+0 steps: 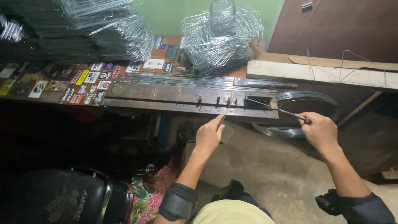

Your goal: Bending metal wires into rectangular frames using a specialized jig and a handheld tool.

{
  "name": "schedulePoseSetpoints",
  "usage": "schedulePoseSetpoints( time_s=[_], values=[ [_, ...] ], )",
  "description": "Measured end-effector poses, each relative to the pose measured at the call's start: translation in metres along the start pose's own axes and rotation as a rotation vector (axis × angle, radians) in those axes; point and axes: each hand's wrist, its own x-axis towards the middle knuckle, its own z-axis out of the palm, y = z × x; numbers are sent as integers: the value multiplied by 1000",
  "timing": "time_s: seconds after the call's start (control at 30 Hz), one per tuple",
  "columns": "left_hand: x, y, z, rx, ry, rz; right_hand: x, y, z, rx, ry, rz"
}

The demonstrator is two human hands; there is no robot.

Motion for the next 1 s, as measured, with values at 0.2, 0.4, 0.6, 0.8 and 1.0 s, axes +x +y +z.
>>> schedulePoseSetpoints(
  time_s=[0.2, 0.4, 0.6, 0.8, 1.0],
  values=[
    [1, 5, 20, -27, -163, -167, 35, 12, 7, -207, -103, 28],
    [6, 4, 30, -14, -214, -171, 63, 30, 17, -238, -123, -29],
    [6, 3, 29, -49, -190, -143, 72, 37, 24, -202, -141, -40],
    [6, -3, 35, -47, -232, -143, 81, 33, 26, -263, -271, 24],
    [15, 22, 7, -49, -236, -240, 94, 52, 40, -296, -392, 31]
  ],
)
